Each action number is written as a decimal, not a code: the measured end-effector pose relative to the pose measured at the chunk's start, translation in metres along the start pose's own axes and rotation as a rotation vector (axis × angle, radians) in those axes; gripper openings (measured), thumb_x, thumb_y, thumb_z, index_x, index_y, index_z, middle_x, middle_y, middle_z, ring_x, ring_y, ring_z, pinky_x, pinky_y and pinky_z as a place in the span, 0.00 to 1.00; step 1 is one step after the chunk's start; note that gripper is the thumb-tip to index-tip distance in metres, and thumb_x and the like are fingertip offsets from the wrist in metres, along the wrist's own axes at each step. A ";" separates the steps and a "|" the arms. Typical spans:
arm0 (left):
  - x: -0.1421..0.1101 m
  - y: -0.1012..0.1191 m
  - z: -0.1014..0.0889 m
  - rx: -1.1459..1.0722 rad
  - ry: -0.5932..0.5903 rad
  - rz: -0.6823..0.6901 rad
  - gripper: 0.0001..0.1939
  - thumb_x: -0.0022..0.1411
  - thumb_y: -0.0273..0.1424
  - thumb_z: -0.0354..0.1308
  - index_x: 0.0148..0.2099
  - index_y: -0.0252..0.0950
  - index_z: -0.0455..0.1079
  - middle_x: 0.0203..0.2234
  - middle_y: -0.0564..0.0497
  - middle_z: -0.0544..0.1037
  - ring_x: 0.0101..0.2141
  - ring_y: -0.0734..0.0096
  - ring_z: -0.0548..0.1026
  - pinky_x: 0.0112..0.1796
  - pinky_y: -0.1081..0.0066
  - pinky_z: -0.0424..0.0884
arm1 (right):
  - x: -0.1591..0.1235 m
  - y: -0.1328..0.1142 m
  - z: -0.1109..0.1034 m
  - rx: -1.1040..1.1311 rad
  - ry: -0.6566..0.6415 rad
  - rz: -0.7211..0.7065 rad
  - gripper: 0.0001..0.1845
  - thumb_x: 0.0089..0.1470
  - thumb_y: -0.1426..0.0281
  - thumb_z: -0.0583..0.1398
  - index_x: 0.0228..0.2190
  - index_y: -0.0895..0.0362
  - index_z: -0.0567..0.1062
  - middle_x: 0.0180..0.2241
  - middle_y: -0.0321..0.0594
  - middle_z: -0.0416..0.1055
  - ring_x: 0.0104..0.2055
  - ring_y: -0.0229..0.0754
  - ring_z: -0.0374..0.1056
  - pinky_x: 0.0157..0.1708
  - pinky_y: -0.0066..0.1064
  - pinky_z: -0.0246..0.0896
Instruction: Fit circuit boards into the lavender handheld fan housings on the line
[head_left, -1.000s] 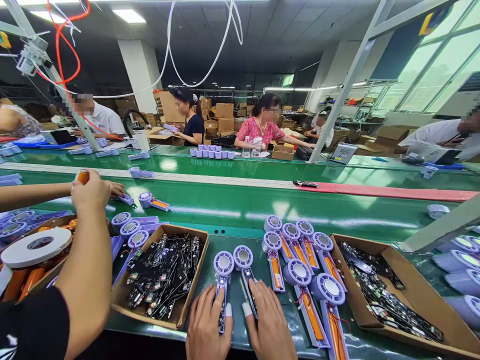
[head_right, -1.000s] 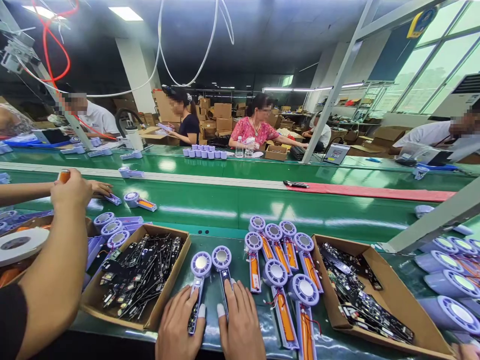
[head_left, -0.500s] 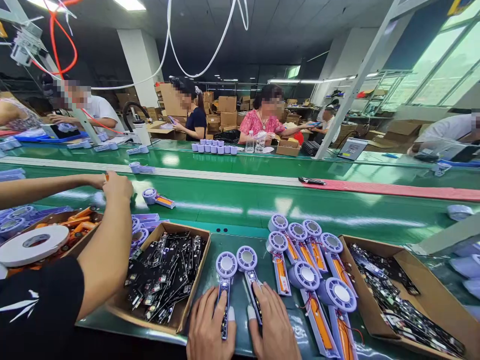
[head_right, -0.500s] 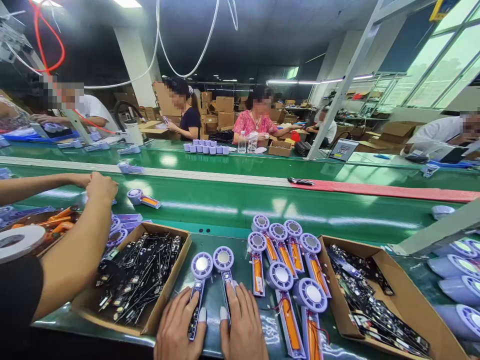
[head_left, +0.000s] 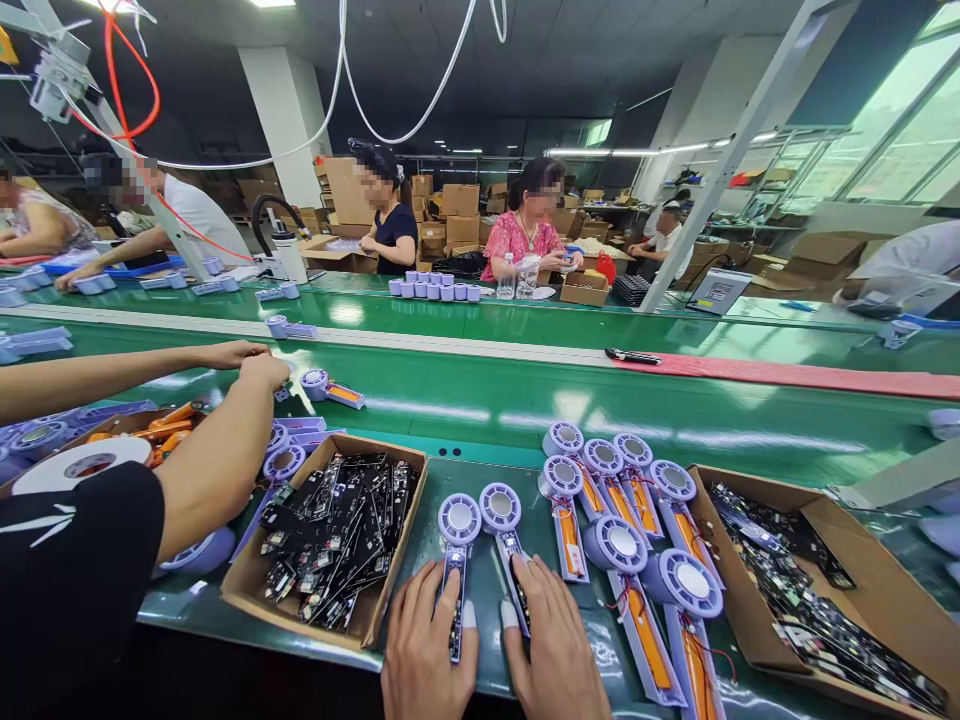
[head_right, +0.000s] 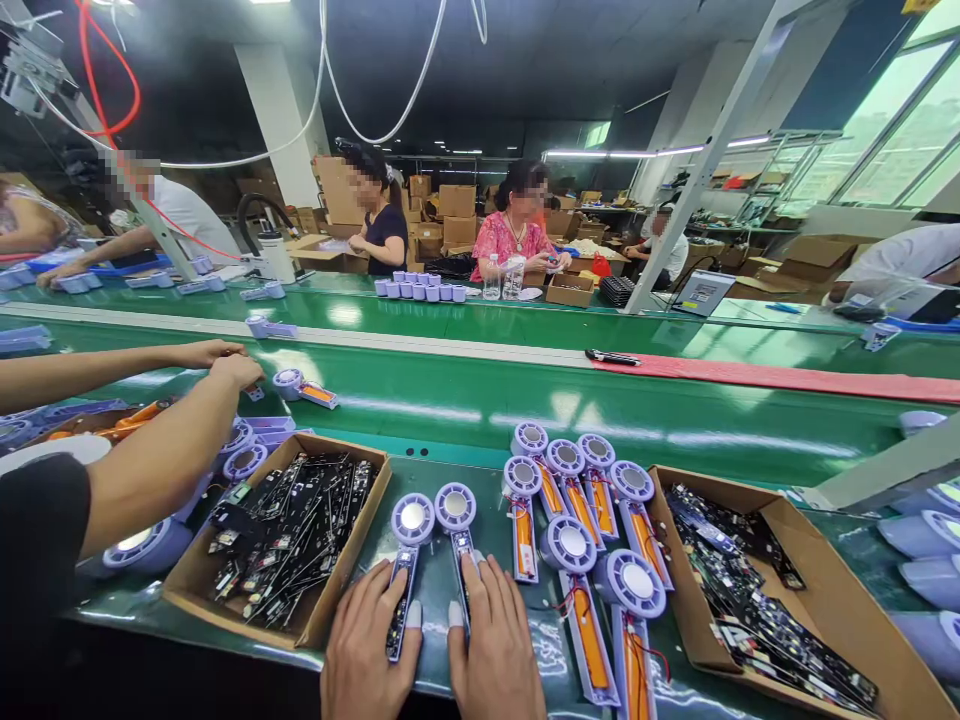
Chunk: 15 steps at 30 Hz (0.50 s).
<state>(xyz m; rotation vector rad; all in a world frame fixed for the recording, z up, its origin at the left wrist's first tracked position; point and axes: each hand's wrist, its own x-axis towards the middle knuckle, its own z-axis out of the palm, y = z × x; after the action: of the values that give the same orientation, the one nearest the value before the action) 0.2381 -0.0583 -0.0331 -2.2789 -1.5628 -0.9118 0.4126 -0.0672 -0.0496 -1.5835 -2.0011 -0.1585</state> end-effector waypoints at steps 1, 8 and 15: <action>0.000 0.000 0.000 -0.009 -0.009 -0.006 0.20 0.60 0.25 0.53 0.55 0.32 0.66 0.49 0.41 0.76 0.51 0.56 0.72 0.50 0.60 0.63 | 0.000 0.000 0.000 -0.001 -0.002 0.001 0.32 0.56 0.73 0.52 0.62 0.59 0.56 0.56 0.50 0.66 0.59 0.52 0.61 0.53 0.47 0.63; 0.003 -0.001 -0.011 -0.073 -0.094 -0.003 0.24 0.63 0.32 0.53 0.60 0.32 0.61 0.56 0.39 0.70 0.55 0.55 0.68 0.52 0.59 0.62 | 0.002 -0.002 -0.002 -0.020 0.002 -0.014 0.31 0.57 0.72 0.51 0.62 0.60 0.55 0.55 0.49 0.66 0.58 0.53 0.62 0.53 0.47 0.63; -0.003 0.002 -0.002 -0.032 -0.144 0.015 0.28 0.64 0.34 0.51 0.64 0.32 0.56 0.60 0.37 0.66 0.59 0.51 0.64 0.54 0.52 0.60 | 0.002 0.001 0.003 -0.044 -0.001 -0.027 0.30 0.59 0.71 0.51 0.62 0.59 0.55 0.55 0.50 0.67 0.57 0.54 0.63 0.52 0.49 0.64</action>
<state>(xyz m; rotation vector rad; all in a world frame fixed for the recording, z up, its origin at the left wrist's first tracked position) 0.2385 -0.0629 -0.0331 -2.4232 -1.5967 -0.7904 0.4120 -0.0641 -0.0515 -1.5847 -2.0331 -0.2127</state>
